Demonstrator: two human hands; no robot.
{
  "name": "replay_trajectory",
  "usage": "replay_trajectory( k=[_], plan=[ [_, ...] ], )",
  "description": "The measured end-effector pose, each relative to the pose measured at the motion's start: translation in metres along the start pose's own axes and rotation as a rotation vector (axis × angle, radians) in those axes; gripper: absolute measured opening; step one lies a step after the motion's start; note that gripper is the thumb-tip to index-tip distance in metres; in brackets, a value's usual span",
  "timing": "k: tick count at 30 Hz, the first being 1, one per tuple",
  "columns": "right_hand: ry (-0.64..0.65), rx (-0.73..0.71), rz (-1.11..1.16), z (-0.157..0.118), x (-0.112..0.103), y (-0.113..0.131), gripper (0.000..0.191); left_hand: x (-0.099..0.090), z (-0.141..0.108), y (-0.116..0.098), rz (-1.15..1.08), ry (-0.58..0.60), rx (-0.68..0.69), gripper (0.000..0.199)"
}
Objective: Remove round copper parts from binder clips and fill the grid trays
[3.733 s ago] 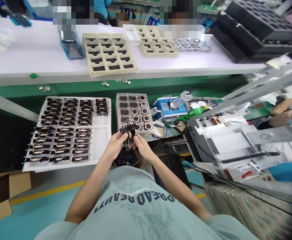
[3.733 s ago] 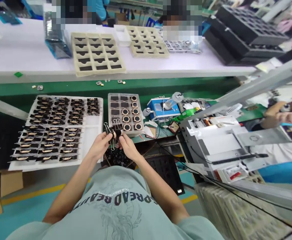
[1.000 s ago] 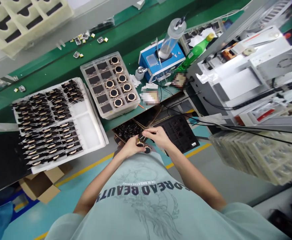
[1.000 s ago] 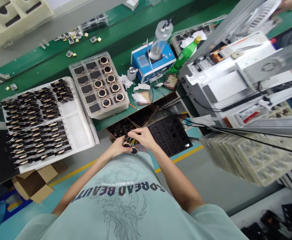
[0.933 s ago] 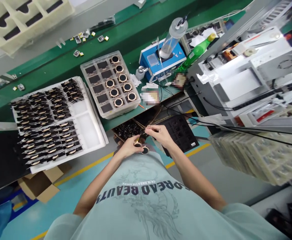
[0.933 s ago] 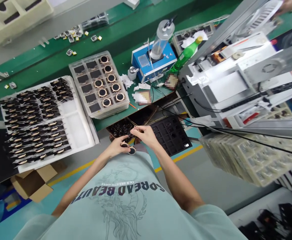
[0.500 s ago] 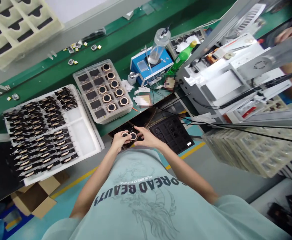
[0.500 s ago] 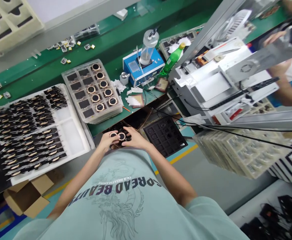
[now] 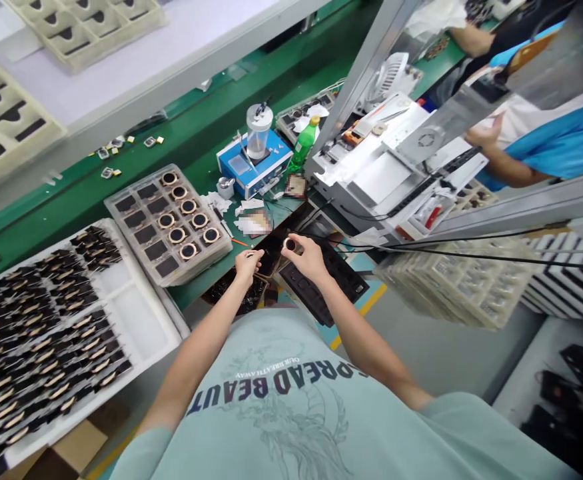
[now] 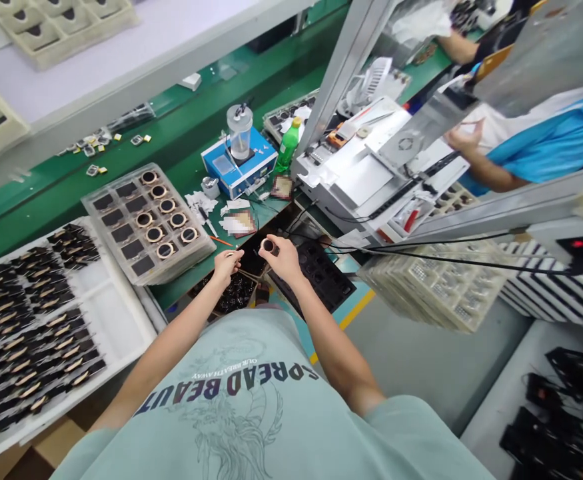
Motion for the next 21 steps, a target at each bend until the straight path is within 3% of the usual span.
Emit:
replay_trajectory(
  k=[3, 7, 11, 15, 21],
  plan=[
    [0.013, 0.115, 0.252, 0.001, -0.014, -0.013, 0.056, 0.017, 0.012, 0.003, 0.03, 0.002, -0.024, 0.022],
    [0.13, 0.273, 0.604, -0.009, -0.016, -0.027, 0.064, 0.04, 0.021, 0.004, 0.016, 0.066, -0.088, 0.055],
    [0.239, 0.369, 0.829, -0.02, -0.015, -0.026, 0.058, 0.039, 0.02, -0.004, -0.005, 0.09, -0.095, 0.057],
    [0.329, 0.381, 0.895, -0.026, -0.01, -0.01, 0.047, 0.011, -0.002, -0.015, -0.058, 0.119, -0.06, 0.039],
    [0.442, 0.282, 0.748, -0.03, 0.03, 0.037, 0.034, -0.064, -0.075, -0.017, -0.191, 0.092, -0.027, 0.039]
  ],
)
Point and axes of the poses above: each hand's wrist, its own z-axis towards the middle knuckle, its own x-axis out of the palm, y = z × x, the point moved 9 cm from there along z, towards the middle knuckle, and after that the axes turned 13 degrees about x, right-handed, at the moved point
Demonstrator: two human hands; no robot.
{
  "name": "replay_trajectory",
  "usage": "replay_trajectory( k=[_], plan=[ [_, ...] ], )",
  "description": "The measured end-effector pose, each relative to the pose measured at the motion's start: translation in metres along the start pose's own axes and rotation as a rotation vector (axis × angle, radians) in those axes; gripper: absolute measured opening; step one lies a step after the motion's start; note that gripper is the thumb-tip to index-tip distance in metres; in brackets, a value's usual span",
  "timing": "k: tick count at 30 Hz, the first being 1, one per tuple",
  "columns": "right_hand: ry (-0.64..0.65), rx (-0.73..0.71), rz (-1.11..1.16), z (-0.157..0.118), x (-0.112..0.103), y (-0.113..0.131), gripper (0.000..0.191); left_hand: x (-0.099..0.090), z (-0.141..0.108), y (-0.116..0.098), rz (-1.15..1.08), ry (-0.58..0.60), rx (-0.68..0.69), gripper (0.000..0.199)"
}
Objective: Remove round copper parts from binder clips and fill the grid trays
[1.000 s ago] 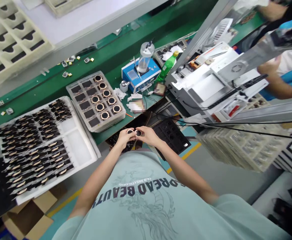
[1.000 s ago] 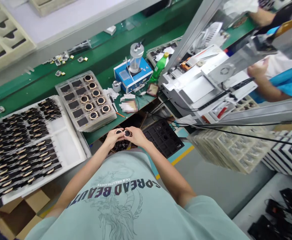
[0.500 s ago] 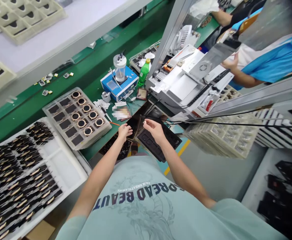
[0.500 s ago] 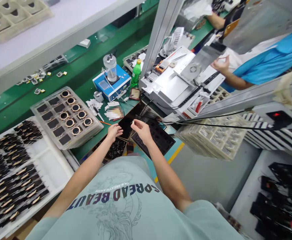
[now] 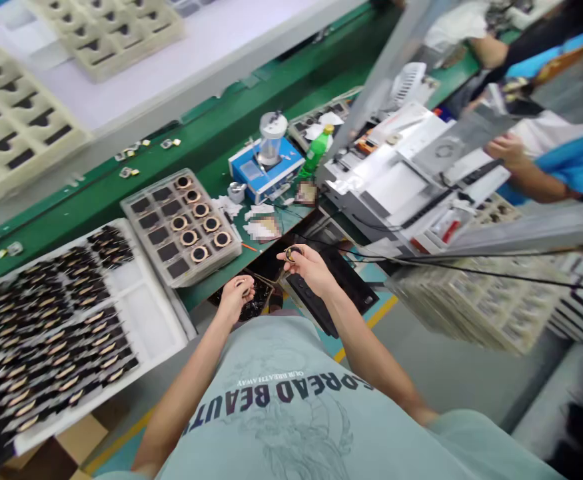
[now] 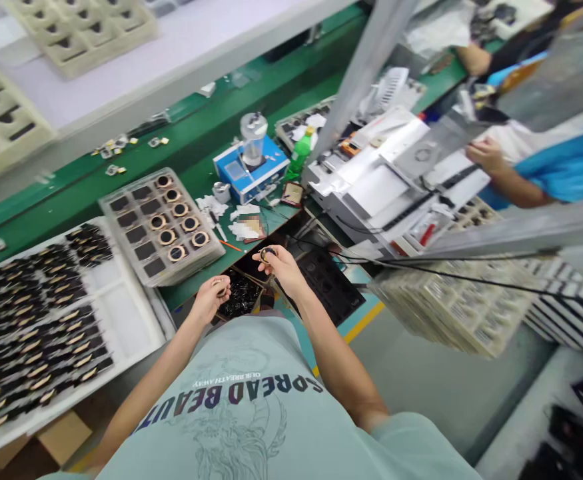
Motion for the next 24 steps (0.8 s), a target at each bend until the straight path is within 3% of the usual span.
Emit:
replay_trajectory(
  k=[4, 7, 12, 15, 19, 24],
  plan=[
    [0.061, -0.157, -0.324, 0.022, 0.066, 0.02, 0.023, -0.042, -0.047, -0.004, -0.094, -0.06, 0.012, 0.042],
    [0.013, -0.373, -0.562, 0.045, 0.126, 0.052, 0.021, -0.073, -0.067, -0.013, -0.129, -0.131, 0.053, 0.035],
    [0.001, -0.751, -1.175, 0.09, 0.257, 0.095, 0.024, -0.111, -0.083, -0.032, -0.177, -0.166, 0.123, 0.035],
    [-0.008, -0.807, -1.579, 0.121, 0.319, 0.097, 0.035, -0.13, -0.09, -0.039, -0.208, -0.18, 0.159, 0.044],
    [-0.001, -0.716, -1.967, 0.15, 0.358, 0.081, 0.038, -0.157, -0.101, -0.039, -0.257, -0.245, 0.192, 0.048],
    [-0.003, -0.795, -2.064, 0.145, 0.369, 0.066, 0.039, -0.188, -0.114, -0.028, -0.313, -0.331, 0.199, 0.045]
  ],
)
Point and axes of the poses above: each hand's wrist, its own z-axis towards the middle knuckle, its own x-axis out of the palm, y = z × x, the point moved 9 cm from there along z, towards the middle knuckle, and after that the axes turned 13 degrees about x, right-handed, at the moved point
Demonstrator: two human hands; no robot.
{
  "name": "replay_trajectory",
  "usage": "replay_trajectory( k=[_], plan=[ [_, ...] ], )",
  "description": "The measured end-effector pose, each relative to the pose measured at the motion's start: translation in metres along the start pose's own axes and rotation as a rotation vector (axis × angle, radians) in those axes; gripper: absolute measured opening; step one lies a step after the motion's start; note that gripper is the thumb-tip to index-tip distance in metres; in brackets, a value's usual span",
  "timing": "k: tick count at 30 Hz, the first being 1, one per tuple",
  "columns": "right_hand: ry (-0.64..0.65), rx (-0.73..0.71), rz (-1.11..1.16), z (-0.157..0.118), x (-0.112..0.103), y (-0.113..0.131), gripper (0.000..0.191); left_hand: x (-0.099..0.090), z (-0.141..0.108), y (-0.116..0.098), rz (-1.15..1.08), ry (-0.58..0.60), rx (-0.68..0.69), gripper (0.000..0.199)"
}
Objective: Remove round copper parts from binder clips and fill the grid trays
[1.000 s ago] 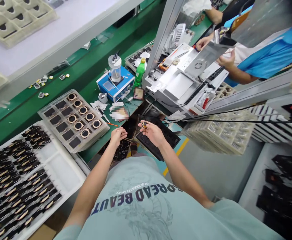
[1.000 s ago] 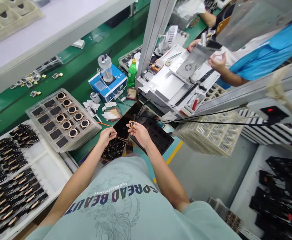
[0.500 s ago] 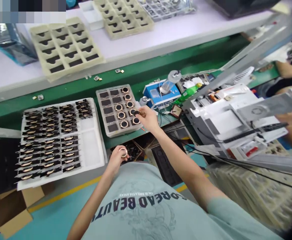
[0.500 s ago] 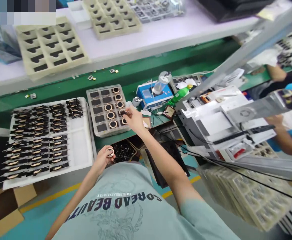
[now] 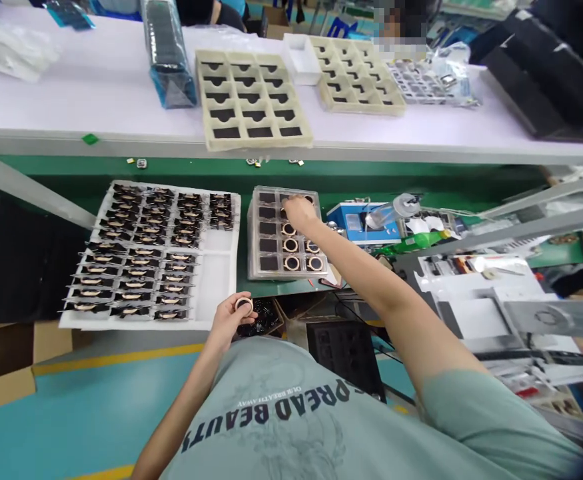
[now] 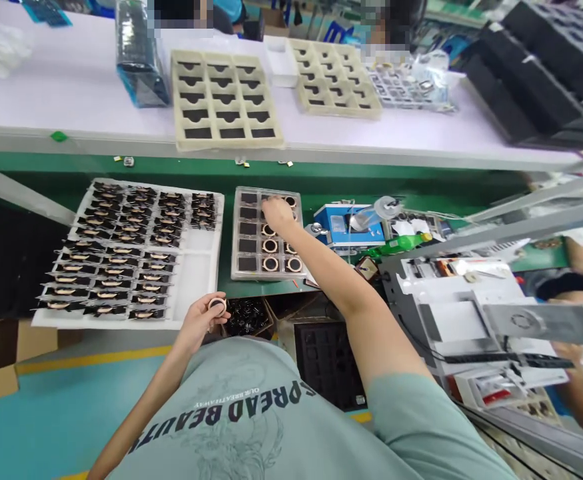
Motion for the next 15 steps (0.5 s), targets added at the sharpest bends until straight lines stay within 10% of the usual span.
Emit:
replay_trajectory(
  k=[7, 15],
  plan=[
    [0.009, 0.031, 0.138, -0.024, 0.01, -0.006, 0.029, -0.019, 0.007, -0.003, -0.048, -0.06, 0.007, 0.038],
    [-0.111, 0.147, 0.488, -0.058, -0.012, -0.012, 0.032, 0.003, 0.038, -0.031, -0.132, -0.102, 0.076, 0.029]
  ],
)
Point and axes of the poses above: each hand's wrist, its own z-axis towards the middle knuckle, its own x-axis out of the palm, y = z × x, the point moved 9 cm from there along z, towards the middle knuckle, and after that the axes turned 13 degrees about x, right-handed, at the moved point
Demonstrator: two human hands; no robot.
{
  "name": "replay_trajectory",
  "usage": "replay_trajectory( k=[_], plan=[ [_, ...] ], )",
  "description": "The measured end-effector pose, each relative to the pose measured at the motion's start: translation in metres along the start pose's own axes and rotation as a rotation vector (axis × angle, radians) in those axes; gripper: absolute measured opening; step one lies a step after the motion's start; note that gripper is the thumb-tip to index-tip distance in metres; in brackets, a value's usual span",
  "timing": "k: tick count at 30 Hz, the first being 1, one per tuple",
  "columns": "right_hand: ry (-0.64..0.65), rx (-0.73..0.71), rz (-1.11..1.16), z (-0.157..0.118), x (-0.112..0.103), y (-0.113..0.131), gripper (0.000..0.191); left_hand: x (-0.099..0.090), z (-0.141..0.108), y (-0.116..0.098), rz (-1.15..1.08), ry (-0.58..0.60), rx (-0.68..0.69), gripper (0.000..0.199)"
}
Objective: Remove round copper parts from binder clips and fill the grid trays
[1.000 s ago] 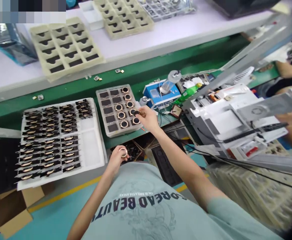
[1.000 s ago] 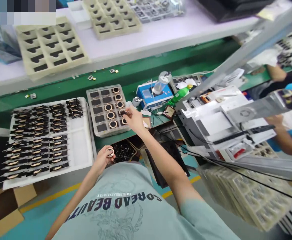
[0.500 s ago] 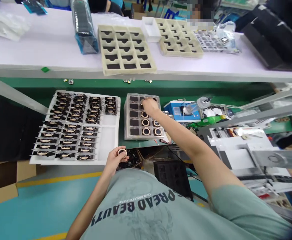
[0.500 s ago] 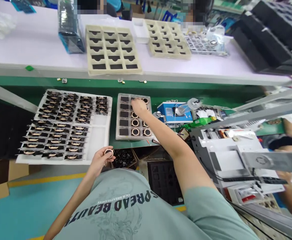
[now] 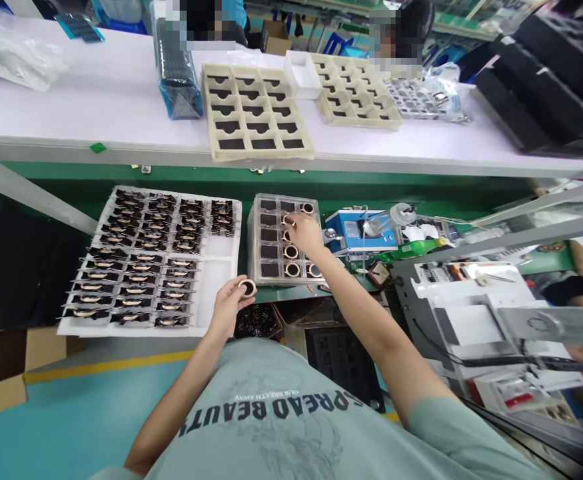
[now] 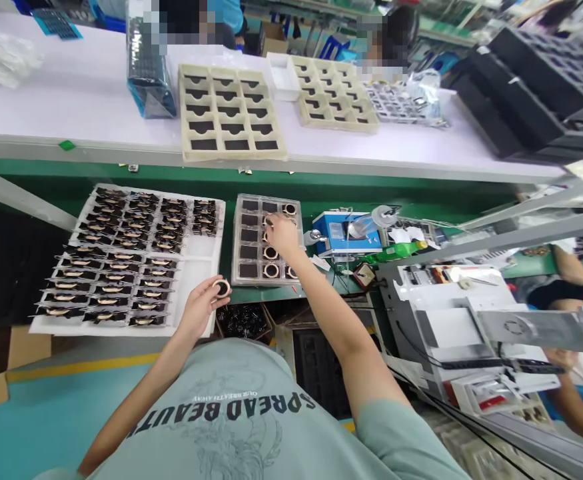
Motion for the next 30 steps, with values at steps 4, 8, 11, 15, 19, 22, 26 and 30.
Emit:
replay_trajectory(
  k=[4, 8, 11, 15, 19, 22, 26, 30],
  plan=[
    [0.239, -0.395, 0.333, -0.084, 0.004, 0.047, 0.051, 0.022, 0.016, -0.007, -0.039, 0.027, 0.015, 0.036],
    [0.315, -0.568, 0.415, -0.133, 0.003, 0.062, 0.035, 0.049, 0.025, -0.005, -0.048, 0.2, -0.028, 0.029],
    [0.267, -0.513, 0.368, -0.118, -0.001, 0.053, 0.031, 0.061, 0.043, -0.011, 0.099, 0.342, 0.01, 0.036],
    [0.11, -0.288, 0.249, -0.048, -0.015, 0.022, 0.029, 0.052, 0.103, -0.06, 0.791, 0.374, 0.459, 0.034],
    [-0.017, -0.057, 0.047, 0.039, -0.023, -0.006, 0.03, 0.036, 0.157, -0.101, 1.453, 0.281, 0.821, 0.03],
    [0.002, -0.022, -0.14, 0.082, -0.014, -0.006, 0.031, 0.027, 0.181, -0.098, 1.573, 0.41, 0.856, 0.029],
    [0.041, -0.033, -0.346, 0.097, 0.006, 0.0, 0.031, 0.027, 0.183, -0.09, 1.582, 0.598, 0.941, 0.029],
    [-0.002, -0.032, -0.431, 0.083, 0.014, 0.002, 0.036, 0.024, 0.183, -0.089, 1.615, 0.673, 0.955, 0.027]
  ],
)
Point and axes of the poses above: each hand's wrist, its own z-axis towards the middle knuckle, its own x-axis out of the palm, y = z × x, the point moved 9 cm from there along z, towards the middle knuckle, and after that the axes turned 13 degrees about x, right-handed, at the moved point
